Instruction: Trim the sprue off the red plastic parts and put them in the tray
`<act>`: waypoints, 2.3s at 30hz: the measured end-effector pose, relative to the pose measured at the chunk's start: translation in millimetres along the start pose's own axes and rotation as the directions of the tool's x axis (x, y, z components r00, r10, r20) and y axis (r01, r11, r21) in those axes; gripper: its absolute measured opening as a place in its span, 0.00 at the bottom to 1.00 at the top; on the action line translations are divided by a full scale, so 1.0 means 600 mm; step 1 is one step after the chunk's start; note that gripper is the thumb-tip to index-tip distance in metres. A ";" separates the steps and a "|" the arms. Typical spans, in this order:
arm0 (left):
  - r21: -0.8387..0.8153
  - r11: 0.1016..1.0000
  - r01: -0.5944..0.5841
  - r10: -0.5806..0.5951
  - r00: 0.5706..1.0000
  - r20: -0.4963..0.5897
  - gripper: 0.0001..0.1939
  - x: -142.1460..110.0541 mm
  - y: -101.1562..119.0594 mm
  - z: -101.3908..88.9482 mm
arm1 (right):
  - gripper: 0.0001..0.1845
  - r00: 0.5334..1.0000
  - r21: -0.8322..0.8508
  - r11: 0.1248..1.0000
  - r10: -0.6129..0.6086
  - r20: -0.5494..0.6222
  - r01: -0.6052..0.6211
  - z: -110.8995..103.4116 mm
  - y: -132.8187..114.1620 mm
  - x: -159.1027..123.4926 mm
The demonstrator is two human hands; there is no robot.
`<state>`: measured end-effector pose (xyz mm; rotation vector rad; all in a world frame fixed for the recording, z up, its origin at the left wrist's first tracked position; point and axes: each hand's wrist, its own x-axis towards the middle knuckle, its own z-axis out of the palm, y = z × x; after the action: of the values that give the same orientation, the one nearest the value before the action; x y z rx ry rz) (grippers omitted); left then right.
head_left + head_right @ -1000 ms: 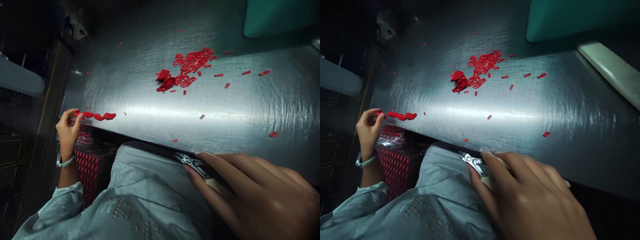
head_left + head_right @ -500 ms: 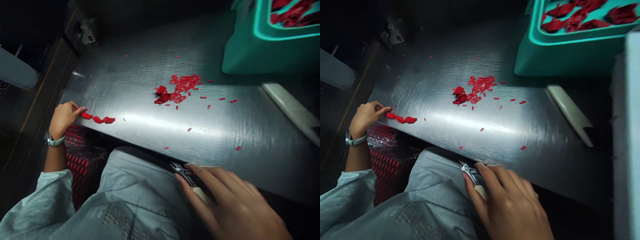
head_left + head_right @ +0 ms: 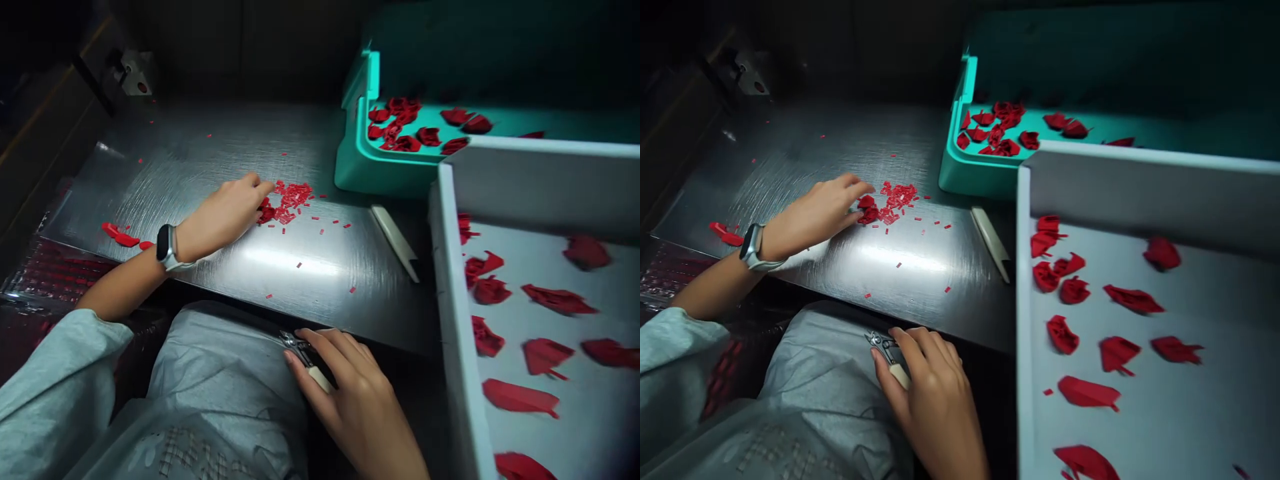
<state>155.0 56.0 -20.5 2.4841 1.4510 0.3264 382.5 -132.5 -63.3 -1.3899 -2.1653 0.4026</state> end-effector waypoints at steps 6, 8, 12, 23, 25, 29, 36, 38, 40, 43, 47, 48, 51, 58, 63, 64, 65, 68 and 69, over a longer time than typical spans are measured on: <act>0.130 0.992 -0.003 -0.008 0.996 0.086 0.13 0.023 -0.012 0.007 | 0.16 0.999 0.084 0.995 0.047 -0.017 -0.046 -0.006 -0.001 -0.004; 0.068 0.997 0.027 -0.031 0.998 0.051 0.13 0.016 -0.020 -0.002 | 0.12 0.997 0.201 0.978 0.070 -0.022 -0.064 -0.007 -0.001 0.002; -0.364 0.929 0.067 -0.072 0.997 0.000 0.10 -0.027 -0.013 -0.025 | 0.07 0.982 0.525 0.840 0.184 -0.036 -0.138 0.000 -0.005 0.019; -0.975 0.216 0.043 -0.138 0.990 0.013 0.13 -0.163 0.116 0.062 | 0.06 0.815 0.941 0.296 0.578 -0.038 -0.166 0.069 -0.048 0.064; -0.951 0.306 0.037 -0.129 0.992 -0.003 0.14 -0.164 0.119 0.063 | 0.03 0.803 0.931 0.325 0.592 -0.064 -0.165 0.066 -0.050 0.065; -0.921 0.389 0.035 -0.139 0.990 -0.021 0.11 -0.164 0.118 0.050 | 0.02 0.802 0.918 0.365 0.588 -0.102 -0.151 0.053 -0.051 0.062; -0.947 0.290 -0.140 -0.274 0.936 -0.222 0.12 -0.176 0.123 0.051 | 0.10 0.906 0.778 0.595 0.416 -0.082 -0.202 0.033 -0.061 0.052; -0.931 0.319 -0.178 -0.268 0.925 -0.269 0.13 -0.181 0.124 0.051 | 0.11 0.926 0.722 0.664 0.367 -0.087 -0.195 0.030 -0.063 0.046; -0.912 0.356 -0.203 -0.245 0.922 -0.300 0.12 -0.186 0.123 0.049 | 0.09 0.935 0.667 0.722 0.338 -0.108 -0.184 0.028 -0.065 0.040; -0.892 0.394 -0.222 -0.211 0.923 -0.323 0.11 -0.194 0.122 0.047 | 0.08 0.942 0.569 0.805 0.302 -0.148 -0.169 0.022 -0.066 0.034; -0.884 0.377 -0.275 -0.177 0.916 -0.360 0.14 -0.202 0.119 0.049 | 0.09 0.948 0.416 0.897 0.247 -0.200 -0.146 0.012 -0.067 0.033; -0.881 0.377 -0.286 -0.174 0.912 -0.371 0.14 -0.204 0.118 0.050 | 0.09 0.949 0.378 0.915 0.235 -0.210 -0.143 0.010 -0.068 0.033; -0.864 0.416 -0.284 -0.178 0.906 -0.383 0.13 -0.205 0.117 0.050 | 0.10 0.953 0.258 0.956 0.199 -0.230 -0.137 0.005 -0.067 0.033; -0.888 0.388 -0.247 -0.187 0.922 -0.338 0.16 -0.202 0.113 0.048 | 0.12 0.976 0.095 0.992 0.104 -0.193 -0.087 -0.012 -0.054 0.031; -0.872 0.385 -0.303 -0.148 0.912 -0.383 0.17 -0.197 0.111 0.053 | 0.13 0.986 0.087 0.994 0.077 -0.147 -0.064 -0.024 -0.051 0.039; -0.860 0.380 -0.339 -0.128 0.902 -0.412 0.17 -0.197 0.111 0.054 | 0.13 0.987 0.082 0.995 0.069 -0.146 -0.057 -0.025 -0.052 0.041; -0.849 0.371 -0.376 -0.107 0.891 -0.441 0.19 -0.196 0.110 0.056 | 0.13 0.987 0.073 0.996 0.061 -0.151 -0.050 -0.025 -0.053 0.042; -0.841 0.340 -0.421 -0.088 0.876 -0.474 0.21 -0.197 0.107 0.059 | 0.13 0.986 0.042 0.998 0.048 -0.157 -0.042 -0.027 -0.052 0.044; -0.847 0.328 -0.419 -0.087 0.879 -0.469 0.22 -0.197 0.105 0.059 | 0.13 0.988 0.035 0.999 0.046 -0.151 -0.041 -0.028 -0.051 0.044</act>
<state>161.0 -80.7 -41.9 1.5398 0.6488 1.4116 360.3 -122.1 -26.7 -1.4050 -2.0013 0.3347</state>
